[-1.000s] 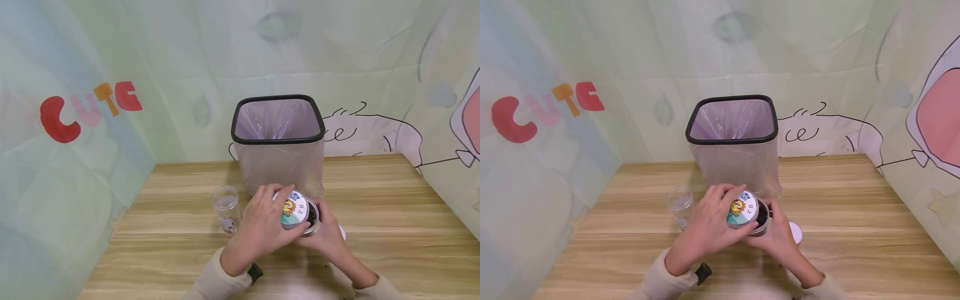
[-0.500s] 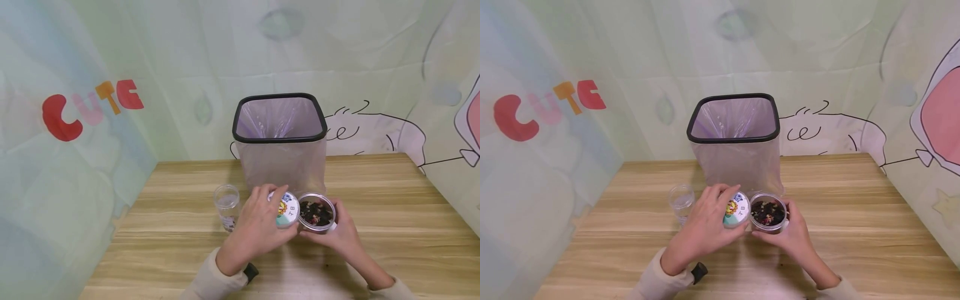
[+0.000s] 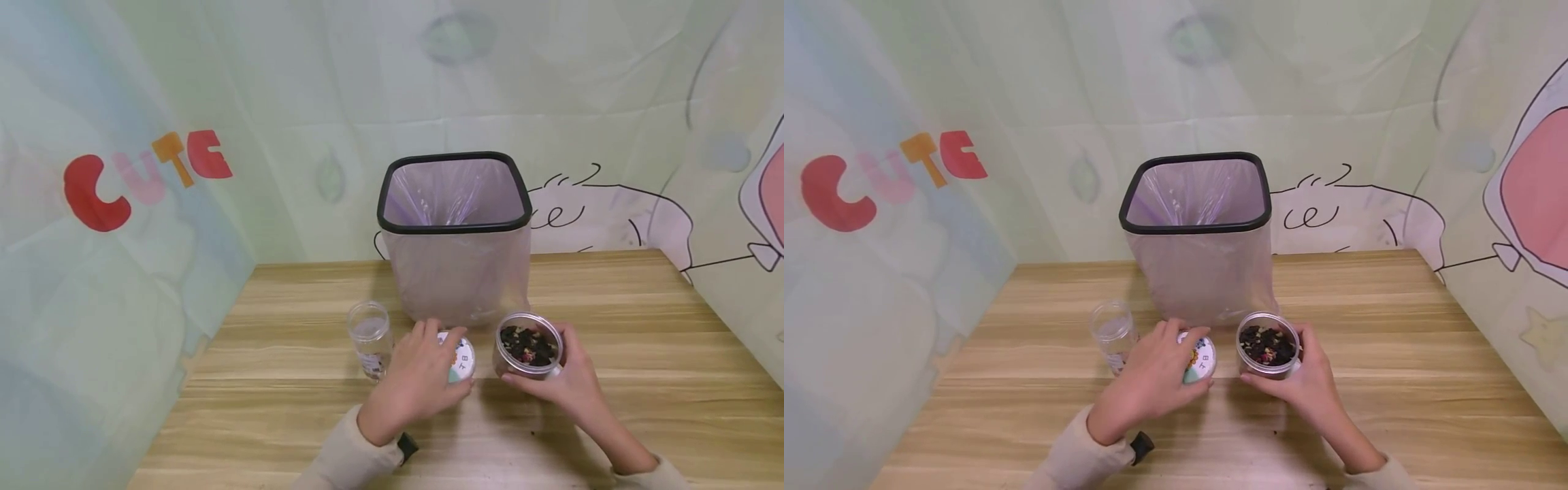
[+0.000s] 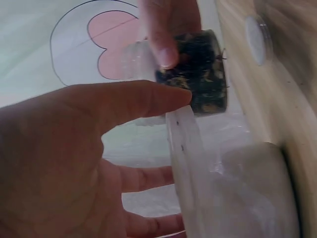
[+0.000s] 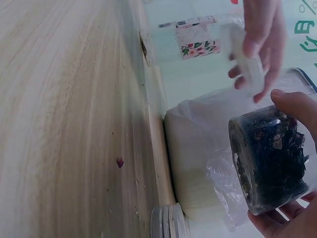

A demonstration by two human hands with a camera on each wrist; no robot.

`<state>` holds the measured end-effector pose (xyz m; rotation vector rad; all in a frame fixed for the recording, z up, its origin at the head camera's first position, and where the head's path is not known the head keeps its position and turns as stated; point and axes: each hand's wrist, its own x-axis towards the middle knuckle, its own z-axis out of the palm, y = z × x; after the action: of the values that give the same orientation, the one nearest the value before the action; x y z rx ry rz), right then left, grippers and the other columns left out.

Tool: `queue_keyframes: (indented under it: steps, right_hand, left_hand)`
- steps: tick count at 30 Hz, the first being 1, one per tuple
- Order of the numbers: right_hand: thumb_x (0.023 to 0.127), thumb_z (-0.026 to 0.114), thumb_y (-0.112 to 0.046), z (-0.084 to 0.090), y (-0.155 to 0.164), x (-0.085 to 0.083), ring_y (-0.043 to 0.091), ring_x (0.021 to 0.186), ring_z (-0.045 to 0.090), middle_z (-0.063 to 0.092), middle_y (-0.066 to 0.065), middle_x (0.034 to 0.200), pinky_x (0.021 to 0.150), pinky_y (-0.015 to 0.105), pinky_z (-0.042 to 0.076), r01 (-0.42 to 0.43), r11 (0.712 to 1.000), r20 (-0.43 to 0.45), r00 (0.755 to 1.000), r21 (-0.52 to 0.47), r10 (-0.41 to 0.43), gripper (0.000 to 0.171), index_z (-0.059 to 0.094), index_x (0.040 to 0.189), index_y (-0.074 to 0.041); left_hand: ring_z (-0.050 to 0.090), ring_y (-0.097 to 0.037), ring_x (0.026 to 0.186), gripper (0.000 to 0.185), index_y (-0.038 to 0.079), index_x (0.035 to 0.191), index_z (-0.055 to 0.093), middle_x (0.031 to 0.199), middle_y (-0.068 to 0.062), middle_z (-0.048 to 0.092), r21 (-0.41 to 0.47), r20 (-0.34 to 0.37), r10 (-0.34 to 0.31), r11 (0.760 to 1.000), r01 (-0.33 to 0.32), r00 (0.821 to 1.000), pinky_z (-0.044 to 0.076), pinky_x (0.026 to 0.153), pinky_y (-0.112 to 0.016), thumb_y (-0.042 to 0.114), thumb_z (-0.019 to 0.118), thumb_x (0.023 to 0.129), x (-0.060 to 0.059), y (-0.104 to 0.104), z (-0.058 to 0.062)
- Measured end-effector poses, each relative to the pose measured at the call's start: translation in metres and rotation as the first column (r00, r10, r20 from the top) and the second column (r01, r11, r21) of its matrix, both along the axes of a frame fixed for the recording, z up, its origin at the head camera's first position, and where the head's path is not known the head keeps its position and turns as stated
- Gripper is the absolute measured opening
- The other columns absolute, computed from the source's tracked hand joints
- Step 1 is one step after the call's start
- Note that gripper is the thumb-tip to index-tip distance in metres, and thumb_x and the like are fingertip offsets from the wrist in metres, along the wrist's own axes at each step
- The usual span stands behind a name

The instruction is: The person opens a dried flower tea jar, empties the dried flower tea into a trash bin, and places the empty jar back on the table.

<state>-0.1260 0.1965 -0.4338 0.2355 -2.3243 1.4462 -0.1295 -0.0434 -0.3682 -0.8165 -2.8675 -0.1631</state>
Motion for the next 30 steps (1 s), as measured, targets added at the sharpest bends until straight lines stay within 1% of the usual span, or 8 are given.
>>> queue_keyframes:
  steps: [4, 6, 12, 16, 18, 23, 28, 30]
  right_hand:
    - [0.05, 0.1, -0.008, -0.001, 0.002, -0.001, -0.002, 0.101, 0.054, 0.063, 0.012, 0.113, 0.088, 0.009, 0.04, -0.001, 1.0, 0.017, 1.0, -0.006, 0.001, 0.086, 0.049, 0.118, 0.003]
    - [0.05, 0.1, -0.008, -0.002, 0.003, -0.001, -0.003, 0.102, 0.054, 0.062, 0.012, 0.113, 0.089, 0.008, 0.04, -0.002, 1.0, 0.022, 1.0, -0.004, 0.002, 0.085, 0.049, 0.118, 0.003]
    - [0.052, 0.099, -0.01, 0.0, 0.005, -0.001, -0.004, 0.103, 0.052, 0.061, 0.012, 0.114, 0.089, 0.007, 0.039, 0.001, 1.0, 0.042, 0.999, 0.005, -0.001, 0.084, 0.047, 0.117, 0.003]
    - [0.053, 0.099, -0.009, 0.001, 0.005, 0.0, -0.004, 0.103, 0.052, 0.061, 0.012, 0.115, 0.089, 0.007, 0.038, 0.001, 1.0, 0.051, 0.999, 0.002, -0.001, 0.084, 0.047, 0.117, 0.003]
    - [0.053, 0.099, -0.009, 0.001, 0.006, -0.001, -0.004, 0.103, 0.052, 0.061, 0.012, 0.114, 0.089, 0.007, 0.039, -0.001, 1.0, 0.051, 0.999, -0.002, 0.001, 0.083, 0.047, 0.116, 0.002]
    - [0.053, 0.099, -0.008, 0.0, 0.006, -0.001, -0.003, 0.103, 0.053, 0.061, 0.012, 0.113, 0.089, 0.007, 0.039, -0.007, 1.0, 0.043, 0.999, -0.006, 0.008, 0.081, 0.047, 0.115, 0.003]
    - [0.053, 0.099, -0.008, -0.001, 0.007, -0.002, -0.003, 0.103, 0.053, 0.061, 0.011, 0.112, 0.09, 0.008, 0.038, -0.01, 1.0, 0.037, 0.999, -0.005, 0.01, 0.081, 0.047, 0.115, 0.003]
    - [0.053, 0.099, -0.008, -0.001, 0.007, -0.002, -0.003, 0.103, 0.053, 0.061, 0.011, 0.112, 0.09, 0.008, 0.038, -0.012, 1.0, 0.036, 0.999, -0.006, 0.012, 0.081, 0.047, 0.115, 0.003]
  left_hand:
    - [0.049, -0.024, 0.104, 0.069, 0.018, 0.142, 0.05, 0.116, -0.011, 0.052, -0.087, 0.04, 0.02, 0.996, -0.016, 0.999, 0.048, 0.086, -0.038, 0.058, 0.066, 0.087, -0.003, 0.0, -0.009]
    - [0.048, -0.025, 0.103, 0.067, 0.018, 0.142, 0.05, 0.115, -0.011, 0.051, -0.127, 0.064, 0.037, 0.991, -0.029, 0.997, 0.047, 0.087, -0.038, 0.057, 0.065, 0.089, -0.005, 0.001, -0.013]
    - [0.048, -0.026, 0.101, 0.063, 0.016, 0.137, 0.052, 0.108, -0.011, 0.051, -0.19, 0.133, 0.092, 0.98, -0.066, 0.987, 0.047, 0.083, -0.04, 0.05, 0.069, 0.086, -0.012, 0.002, -0.028]
    - [0.049, -0.028, 0.104, 0.064, 0.016, 0.137, 0.051, 0.11, -0.012, 0.051, -0.237, 0.166, 0.128, 0.968, -0.086, 0.978, 0.047, 0.082, -0.04, 0.05, 0.069, 0.085, -0.016, 0.002, -0.038]
    - [0.049, -0.028, 0.106, 0.063, 0.016, 0.137, 0.052, 0.11, -0.012, 0.052, -0.244, 0.178, 0.139, 0.965, -0.093, 0.974, 0.048, 0.083, -0.041, 0.048, 0.069, 0.085, -0.017, 0.003, -0.042]
    - [0.05, -0.029, 0.107, 0.06, 0.015, 0.135, 0.053, 0.111, -0.014, 0.052, -0.219, 0.213, 0.154, 0.97, -0.106, 0.965, 0.05, 0.084, -0.042, 0.042, 0.071, 0.085, -0.018, 0.003, -0.048]
    - [0.052, -0.031, 0.11, 0.064, 0.012, 0.136, 0.053, 0.116, -0.016, 0.052, -0.212, 0.238, 0.167, 0.97, -0.117, 0.957, 0.052, 0.084, -0.043, 0.043, 0.074, 0.085, -0.02, 0.003, -0.052]
    - [0.052, -0.031, 0.11, 0.064, 0.011, 0.135, 0.054, 0.116, -0.017, 0.053, -0.21, 0.233, 0.169, 0.97, -0.121, 0.958, 0.053, 0.084, -0.043, 0.044, 0.075, 0.084, -0.021, 0.003, -0.054]
